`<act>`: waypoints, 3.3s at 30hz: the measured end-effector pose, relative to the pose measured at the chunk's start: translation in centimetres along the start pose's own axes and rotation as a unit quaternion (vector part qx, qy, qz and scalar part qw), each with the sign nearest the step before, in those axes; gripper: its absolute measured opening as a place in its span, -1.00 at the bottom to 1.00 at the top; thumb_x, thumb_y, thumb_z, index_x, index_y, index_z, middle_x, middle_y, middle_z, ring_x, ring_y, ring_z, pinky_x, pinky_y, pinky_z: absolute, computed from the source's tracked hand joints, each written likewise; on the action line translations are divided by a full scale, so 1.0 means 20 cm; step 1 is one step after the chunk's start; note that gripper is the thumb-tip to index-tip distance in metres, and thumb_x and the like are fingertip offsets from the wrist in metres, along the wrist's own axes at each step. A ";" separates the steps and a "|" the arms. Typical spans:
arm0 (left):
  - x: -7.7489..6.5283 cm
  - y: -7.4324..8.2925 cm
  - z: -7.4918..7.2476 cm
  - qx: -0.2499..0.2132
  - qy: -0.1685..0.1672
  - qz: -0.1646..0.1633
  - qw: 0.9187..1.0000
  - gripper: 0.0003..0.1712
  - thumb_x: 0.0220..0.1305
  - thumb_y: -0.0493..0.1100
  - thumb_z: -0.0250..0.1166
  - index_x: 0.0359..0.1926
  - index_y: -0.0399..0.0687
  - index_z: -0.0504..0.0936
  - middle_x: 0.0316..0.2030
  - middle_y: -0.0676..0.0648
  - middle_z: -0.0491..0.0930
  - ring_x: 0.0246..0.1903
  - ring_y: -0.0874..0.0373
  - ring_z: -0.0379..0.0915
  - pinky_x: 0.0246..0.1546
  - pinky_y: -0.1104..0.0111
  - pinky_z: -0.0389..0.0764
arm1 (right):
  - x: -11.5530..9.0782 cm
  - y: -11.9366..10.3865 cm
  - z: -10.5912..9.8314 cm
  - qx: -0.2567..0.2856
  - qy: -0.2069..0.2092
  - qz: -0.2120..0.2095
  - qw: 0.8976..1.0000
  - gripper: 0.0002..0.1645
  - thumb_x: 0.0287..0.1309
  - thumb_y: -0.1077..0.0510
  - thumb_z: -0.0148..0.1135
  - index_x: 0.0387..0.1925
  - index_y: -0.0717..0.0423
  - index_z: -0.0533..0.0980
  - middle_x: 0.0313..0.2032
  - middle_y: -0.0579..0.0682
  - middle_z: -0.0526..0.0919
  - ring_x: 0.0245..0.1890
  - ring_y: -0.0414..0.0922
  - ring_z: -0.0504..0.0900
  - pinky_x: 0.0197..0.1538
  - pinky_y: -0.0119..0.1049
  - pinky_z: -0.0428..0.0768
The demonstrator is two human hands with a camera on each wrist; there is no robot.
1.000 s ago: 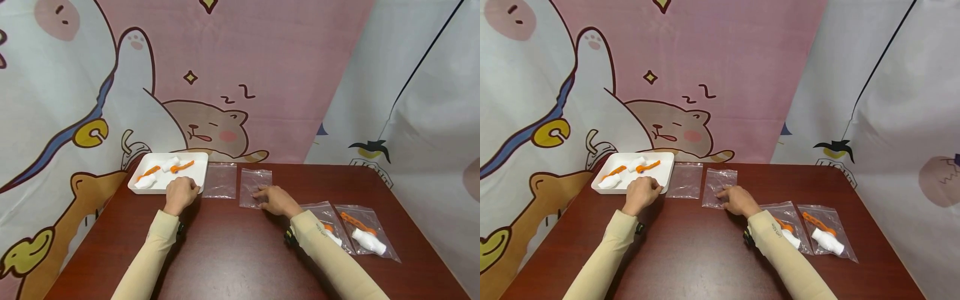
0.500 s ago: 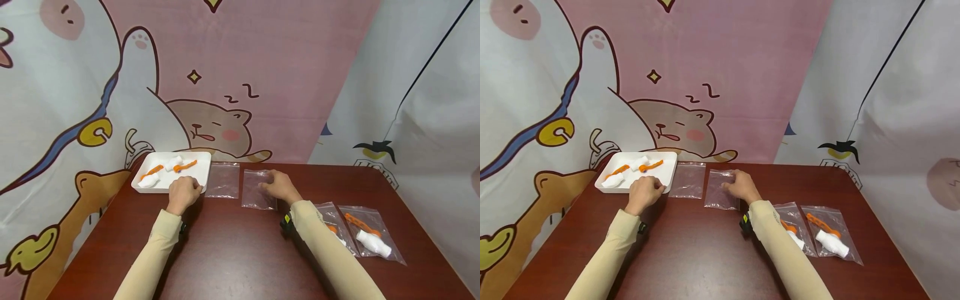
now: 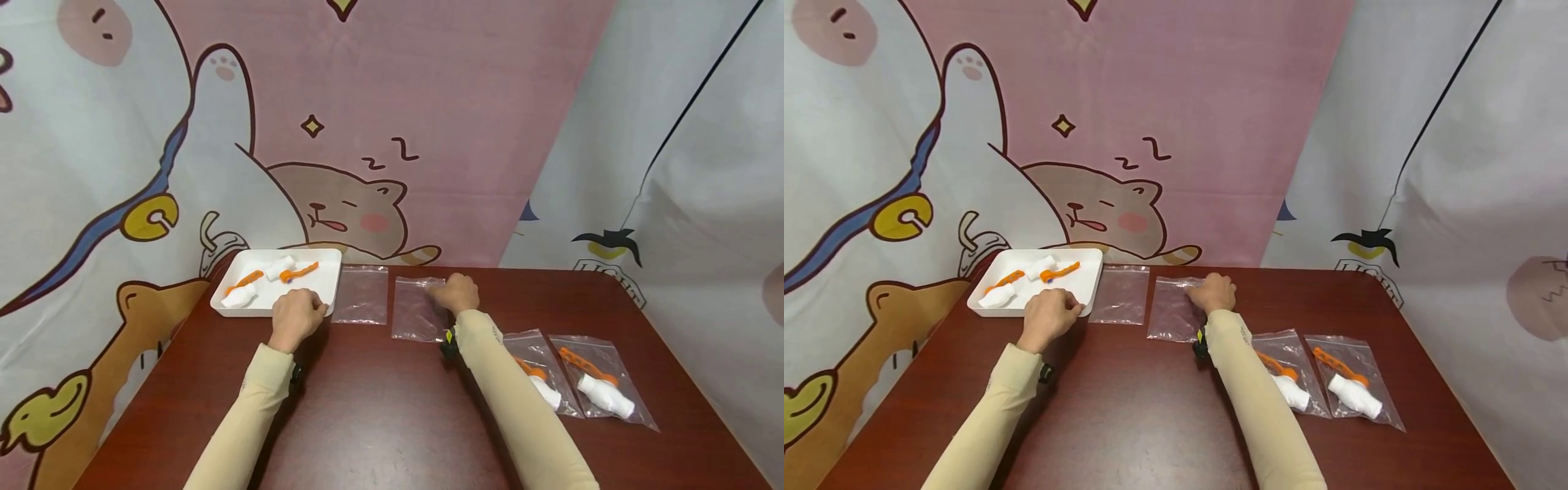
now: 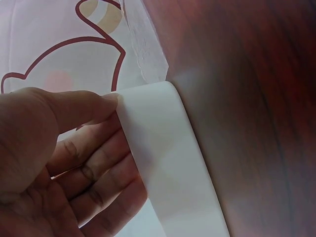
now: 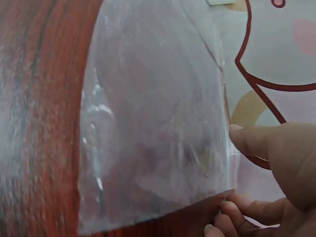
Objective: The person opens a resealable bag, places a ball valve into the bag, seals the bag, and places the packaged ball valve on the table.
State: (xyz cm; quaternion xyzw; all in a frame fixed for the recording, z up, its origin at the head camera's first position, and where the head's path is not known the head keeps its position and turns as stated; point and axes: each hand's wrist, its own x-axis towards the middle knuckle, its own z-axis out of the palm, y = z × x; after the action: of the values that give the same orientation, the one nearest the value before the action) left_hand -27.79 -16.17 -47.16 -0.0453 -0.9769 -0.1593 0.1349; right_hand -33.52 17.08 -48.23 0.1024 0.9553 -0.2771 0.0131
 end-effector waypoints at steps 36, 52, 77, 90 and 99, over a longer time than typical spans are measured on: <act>-0.01 0.01 0.01 -0.006 0.007 0.000 1.000 -0.74 0.14 -0.04 0.44 -0.66 0.11 0.72 -0.57 -0.03 0.70 -0.51 -0.12 0.62 -0.52 0.07 0.48 | 0.02 0.05 -0.01 0.016 -0.010 -0.050 0.999 -0.74 0.35 0.04 0.24 -0.36 0.11 0.70 -0.20 0.13 0.75 -0.24 0.05 0.64 -0.16 -0.04 0.62; -0.01 0.01 0.01 -0.003 0.013 -0.002 1.000 -0.83 0.15 -0.02 0.45 -0.53 0.10 0.81 -0.44 -0.12 0.78 -0.43 -0.22 0.66 -0.48 0.00 0.53 | -0.11 0.06 -0.21 0.062 -0.004 -0.126 0.990 -0.70 0.41 0.04 0.23 -0.12 0.17 0.73 -0.21 0.13 0.78 -0.37 -0.07 0.56 -0.32 -0.29 0.49; -0.03 0.08 -0.04 -0.081 0.008 0.020 0.996 -0.83 0.20 -0.07 0.41 -0.38 -0.07 0.78 -0.36 -0.11 0.78 -0.33 -0.15 0.69 -0.33 -0.03 0.61 | -0.41 0.02 -0.45 0.139 -0.002 -0.208 0.968 -0.69 0.46 -0.12 0.18 0.00 -0.09 0.70 -0.19 -0.04 0.78 -0.20 -0.09 0.68 -0.19 -0.23 0.60; -0.11 0.38 -0.20 -0.276 0.004 0.085 0.957 -0.78 0.40 0.01 0.34 -0.19 -0.03 0.76 -0.34 0.02 0.76 -0.38 0.19 0.66 -0.27 0.30 0.67 | -0.50 -0.01 -0.45 0.174 -0.073 -0.272 0.944 -0.77 0.43 -0.04 0.24 -0.11 -0.06 0.72 -0.23 -0.01 0.79 -0.29 -0.07 0.63 -0.23 -0.28 0.60; -0.18 0.55 -0.27 -0.342 -0.053 0.161 0.924 -0.84 0.38 -0.03 0.37 -0.11 0.05 0.76 -0.23 0.08 0.74 -0.30 0.22 0.69 -0.20 0.29 0.72 | -0.56 -0.06 -0.44 0.186 -0.103 -0.309 0.927 -0.83 0.39 -0.03 0.27 -0.19 -0.11 0.72 -0.31 -0.12 0.78 -0.29 -0.15 0.71 -0.20 -0.29 0.66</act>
State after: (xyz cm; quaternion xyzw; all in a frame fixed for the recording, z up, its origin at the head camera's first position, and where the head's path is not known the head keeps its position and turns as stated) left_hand -21.61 -7.60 -39.89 -0.2535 -0.8481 -0.4577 0.0828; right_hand -22.43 18.67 -39.15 -0.2264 0.8643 -0.4492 0.0064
